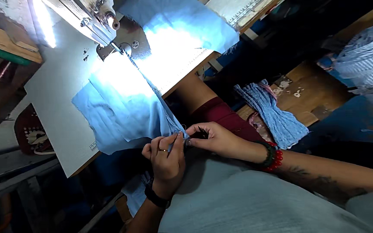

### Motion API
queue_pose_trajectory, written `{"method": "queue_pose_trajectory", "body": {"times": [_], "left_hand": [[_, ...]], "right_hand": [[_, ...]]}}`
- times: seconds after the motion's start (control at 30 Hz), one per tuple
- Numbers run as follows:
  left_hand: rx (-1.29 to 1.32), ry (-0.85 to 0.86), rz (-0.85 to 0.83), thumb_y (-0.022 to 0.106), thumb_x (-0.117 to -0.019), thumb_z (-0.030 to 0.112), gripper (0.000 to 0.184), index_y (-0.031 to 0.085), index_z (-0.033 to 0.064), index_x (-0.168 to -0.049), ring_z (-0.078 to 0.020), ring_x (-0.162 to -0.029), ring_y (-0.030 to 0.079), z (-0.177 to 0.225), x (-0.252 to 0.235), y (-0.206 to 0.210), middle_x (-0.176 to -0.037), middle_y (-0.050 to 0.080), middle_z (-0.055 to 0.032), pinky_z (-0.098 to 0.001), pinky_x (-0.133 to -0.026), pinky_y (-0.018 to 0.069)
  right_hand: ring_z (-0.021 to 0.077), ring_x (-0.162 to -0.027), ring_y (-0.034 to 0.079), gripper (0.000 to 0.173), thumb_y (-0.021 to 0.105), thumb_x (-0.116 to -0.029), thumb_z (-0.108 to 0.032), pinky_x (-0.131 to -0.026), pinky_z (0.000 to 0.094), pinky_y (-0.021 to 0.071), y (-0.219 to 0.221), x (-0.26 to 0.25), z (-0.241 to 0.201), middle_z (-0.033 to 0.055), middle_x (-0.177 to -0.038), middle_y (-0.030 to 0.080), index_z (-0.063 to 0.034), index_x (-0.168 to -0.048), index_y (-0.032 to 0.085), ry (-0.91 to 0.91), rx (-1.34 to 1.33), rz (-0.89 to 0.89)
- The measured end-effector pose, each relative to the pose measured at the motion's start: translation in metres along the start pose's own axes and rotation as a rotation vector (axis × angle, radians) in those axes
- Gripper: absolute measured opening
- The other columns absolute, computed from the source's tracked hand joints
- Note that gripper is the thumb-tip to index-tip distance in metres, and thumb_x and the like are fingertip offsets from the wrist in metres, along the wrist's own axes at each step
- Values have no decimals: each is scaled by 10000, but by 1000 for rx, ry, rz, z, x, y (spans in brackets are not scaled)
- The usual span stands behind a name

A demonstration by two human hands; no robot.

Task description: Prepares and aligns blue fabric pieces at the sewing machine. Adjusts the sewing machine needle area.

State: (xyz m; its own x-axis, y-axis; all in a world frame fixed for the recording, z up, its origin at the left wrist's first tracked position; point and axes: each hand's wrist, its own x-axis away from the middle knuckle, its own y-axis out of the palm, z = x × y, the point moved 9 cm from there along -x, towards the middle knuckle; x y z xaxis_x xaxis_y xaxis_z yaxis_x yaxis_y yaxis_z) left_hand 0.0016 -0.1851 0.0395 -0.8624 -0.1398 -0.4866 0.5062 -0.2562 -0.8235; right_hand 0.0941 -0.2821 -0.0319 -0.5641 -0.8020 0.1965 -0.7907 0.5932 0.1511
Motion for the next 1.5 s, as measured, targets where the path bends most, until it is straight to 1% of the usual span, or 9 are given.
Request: {"method": "queue_pose_trajectory", "body": {"times": [0.3, 0.5, 0.67, 0.87, 0.97, 1.07, 1.17, 1.3, 1.5], "left_hand": [[44, 18, 40, 598, -1003, 156, 186, 777, 154, -1052, -168, -1024, 578, 3, 4, 3, -1014, 709, -26, -406, -978, 324], [277, -75, 22, 575, -969, 138, 230, 779, 125, -1075, -171, -1102, 625, -13, 4, -3, -1101, 753, -34, -428, -1020, 377], [61, -430, -120, 464, -1074, 288, 491, 501, -8, -1464, -353, -1403, 474, -138, -14, -42, -1493, 520, -214, -549, -1155, 370], [-44, -401, -243, 359, -1109, 276, 441, 616, 77, -1407, -317, -1499, 372, -253, -54, -54, -1558, 490, -134, -586, -1219, 228], [-214, -397, -217, 440, -1090, 395, 500, 637, 16, -1349, -413, -1382, 489, -211, -79, -60, -1452, 554, -227, -725, -1155, 223], [-142, -229, -164, 620, -971, 491, 625, 594, -13, -1340, -429, -1320, 509, -124, -88, -33, -1420, 528, -262, -627, -1054, 419], [-191, -190, -246, 712, -839, 577, 692, 647, 7, -1227, -454, -1245, 546, -72, -62, 9, -1302, 599, -253, -639, -1002, 417], [-273, -244, -293, 708, -841, 446, 417, 707, 68, -1018, -398, -1116, 592, -59, -38, 16, -1125, 656, -176, -566, -888, 436], [-70, -488, -339, 607, -926, 591, 664, 648, 1, -1229, -383, -1069, 617, -66, 7, 13, -1124, 650, -210, -576, -845, 459]], "right_hand": [[-61, -911, 630, 188, 688, -978, -221, -835, 124, 515, 2, 2, -5, -49, -992, 709, -54, -1058, 724, -116, 49, -37], [-51, -714, 626, 131, 644, -1005, -189, -683, 131, 528, -6, -7, 7, -113, -795, 687, -99, -957, 725, -64, -19, 81], [-79, -699, 613, 126, 668, -979, -199, -659, 103, 513, -6, -11, 9, -121, -788, 683, -95, -945, 731, -49, 49, 76], [-94, -687, 590, 171, 656, -987, -242, -650, 103, 489, 0, -16, 16, -108, -780, 676, -100, -941, 739, -9, 148, 18], [-94, -670, 568, 184, 650, -986, -247, -631, 105, 467, 2, -18, 16, -102, -757, 662, -101, -924, 742, -1, 166, 5], [-90, -689, 574, 194, 641, -985, -241, -644, 110, 470, 3, -19, 16, -85, -773, 671, -92, -915, 743, -12, 183, 0], [-94, -719, 567, 197, 639, -983, -234, -650, 102, 451, 1, -19, 15, -73, -802, 672, -88, -899, 741, -30, 202, 7], [-83, -778, 576, 222, 634, -987, -256, -689, 108, 452, 2, -21, 15, -40, -868, 689, -82, -915, 750, -50, 232, -14], [-83, -784, 574, 214, 634, -991, -243, -695, 103, 453, 4, -21, 16, -41, -876, 685, -79, -916, 750, -31, 207, -37]]}}
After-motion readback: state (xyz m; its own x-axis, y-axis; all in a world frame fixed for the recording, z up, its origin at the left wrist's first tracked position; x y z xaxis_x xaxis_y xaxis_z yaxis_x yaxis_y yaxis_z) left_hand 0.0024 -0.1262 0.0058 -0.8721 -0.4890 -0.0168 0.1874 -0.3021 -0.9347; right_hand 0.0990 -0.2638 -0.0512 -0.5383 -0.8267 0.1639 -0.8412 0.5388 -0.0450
